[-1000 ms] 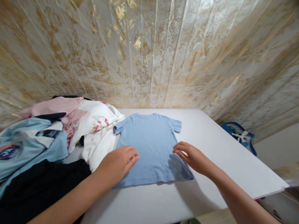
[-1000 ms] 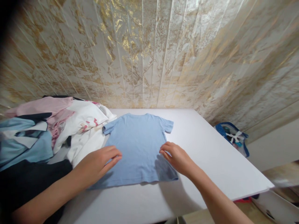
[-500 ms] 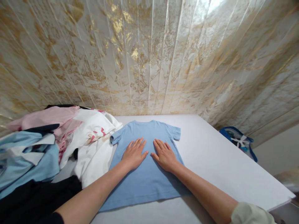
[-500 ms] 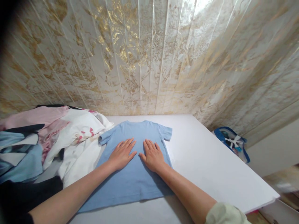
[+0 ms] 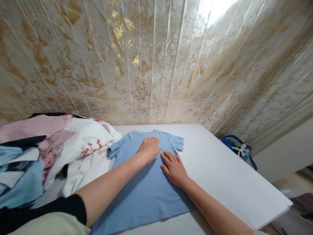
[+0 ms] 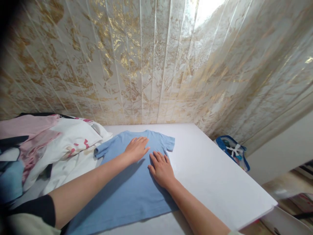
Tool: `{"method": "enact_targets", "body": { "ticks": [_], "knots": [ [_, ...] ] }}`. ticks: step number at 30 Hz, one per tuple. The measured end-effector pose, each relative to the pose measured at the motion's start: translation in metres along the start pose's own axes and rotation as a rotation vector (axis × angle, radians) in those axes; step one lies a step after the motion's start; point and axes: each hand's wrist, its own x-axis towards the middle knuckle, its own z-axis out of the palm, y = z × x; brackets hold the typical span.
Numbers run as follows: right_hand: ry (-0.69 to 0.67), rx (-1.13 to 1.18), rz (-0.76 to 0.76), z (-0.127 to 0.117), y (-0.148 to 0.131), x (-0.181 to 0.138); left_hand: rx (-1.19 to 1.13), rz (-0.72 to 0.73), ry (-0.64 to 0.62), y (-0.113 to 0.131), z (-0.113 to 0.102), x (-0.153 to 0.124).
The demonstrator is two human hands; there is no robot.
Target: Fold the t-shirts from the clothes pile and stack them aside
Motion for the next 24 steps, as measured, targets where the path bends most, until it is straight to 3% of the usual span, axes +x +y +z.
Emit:
{"method": "enact_targets", "body": {
  "ticks": [4,8,11,14,18,21,24],
  "knots": [
    [0.01,0.039,0.003,-0.003,0.001,0.002,-0.052,-0.097,-0.057,-0.015,0.027,0.032],
    [0.048,0.1,-0.023,-0.002,0.006,0.003,-0.067,-0.095,-0.053,-0.031,0.058,0.033],
    [0.118,0.228,-0.017,-0.005,0.025,0.011,-0.068,-0.079,-0.03,-0.035,0.065,0.03],
    [0.202,0.314,0.155,-0.016,0.063,0.03,-0.078,-0.076,-0.024,-0.035,0.064,0.03],
    [0.144,0.107,0.515,-0.032,0.114,0.065,-0.08,-0.081,-0.02,-0.034,0.062,0.031],
    [0.053,0.003,0.698,-0.031,0.126,0.086,-0.086,-0.082,-0.024,-0.034,0.063,0.03],
    [0.069,0.014,0.712,-0.02,0.122,0.098,-0.095,-0.085,-0.021,-0.034,0.064,0.03]
  ]
}}
